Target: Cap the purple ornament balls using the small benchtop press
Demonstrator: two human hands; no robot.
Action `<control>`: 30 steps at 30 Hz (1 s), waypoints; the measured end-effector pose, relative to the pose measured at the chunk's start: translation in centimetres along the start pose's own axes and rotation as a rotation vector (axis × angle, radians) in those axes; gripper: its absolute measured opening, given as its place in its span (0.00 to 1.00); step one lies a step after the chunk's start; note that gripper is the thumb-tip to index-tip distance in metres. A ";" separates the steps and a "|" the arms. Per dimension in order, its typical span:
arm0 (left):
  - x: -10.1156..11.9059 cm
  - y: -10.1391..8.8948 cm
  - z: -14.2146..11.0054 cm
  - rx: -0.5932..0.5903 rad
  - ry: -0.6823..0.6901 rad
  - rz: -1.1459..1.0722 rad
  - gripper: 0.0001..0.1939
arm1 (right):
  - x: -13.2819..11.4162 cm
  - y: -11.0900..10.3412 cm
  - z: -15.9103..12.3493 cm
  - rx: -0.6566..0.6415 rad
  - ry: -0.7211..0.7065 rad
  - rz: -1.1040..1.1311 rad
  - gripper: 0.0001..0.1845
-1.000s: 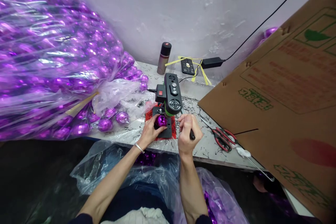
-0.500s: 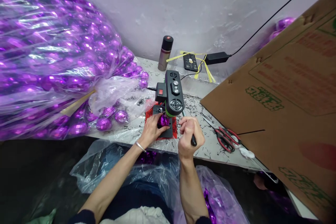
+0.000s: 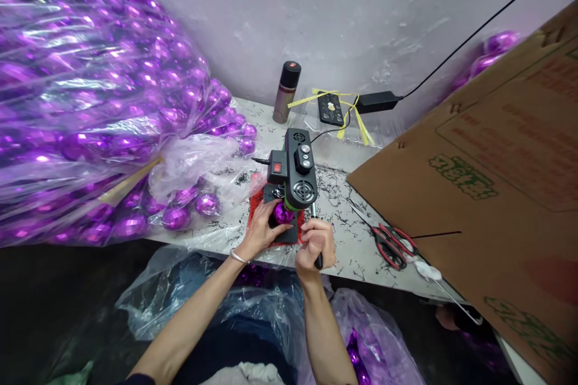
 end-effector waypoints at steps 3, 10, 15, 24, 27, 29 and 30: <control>0.1 0.0 0.0 -0.005 -0.019 -0.004 0.31 | 0.9 0.2 -0.6 0.009 -0.056 0.021 0.20; 0.1 0.0 -0.1 -0.014 -0.030 -0.009 0.33 | 0.3 -0.2 0.1 -0.014 -0.009 0.008 0.19; 0.1 0.0 -0.2 -0.032 -0.037 0.017 0.33 | 0.2 -0.1 0.0 0.005 0.007 0.025 0.19; 0.0 0.1 -0.3 -0.035 -0.044 0.020 0.33 | 1.3 0.9 -1.1 0.100 -0.021 0.123 0.21; -0.1 0.1 -0.2 -0.041 -0.048 0.010 0.32 | 1.5 0.9 -1.1 0.094 -0.030 0.135 0.21; -0.1 0.1 -0.2 -0.039 -0.041 0.007 0.31 | 1.6 0.9 -1.0 0.104 -0.043 0.122 0.21; -0.1 0.1 -0.1 -0.037 -0.035 0.006 0.31 | 1.6 1.0 -1.1 0.109 -0.051 0.107 0.21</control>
Point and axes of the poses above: each hand's wrist, its own z-axis towards the middle knuckle, its own y-axis out of the palm, x = y × z, the point moved 1 cm from there along z, towards the middle knuckle, and after that the axes turned 5 degrees about x, right-handed, at the moved point
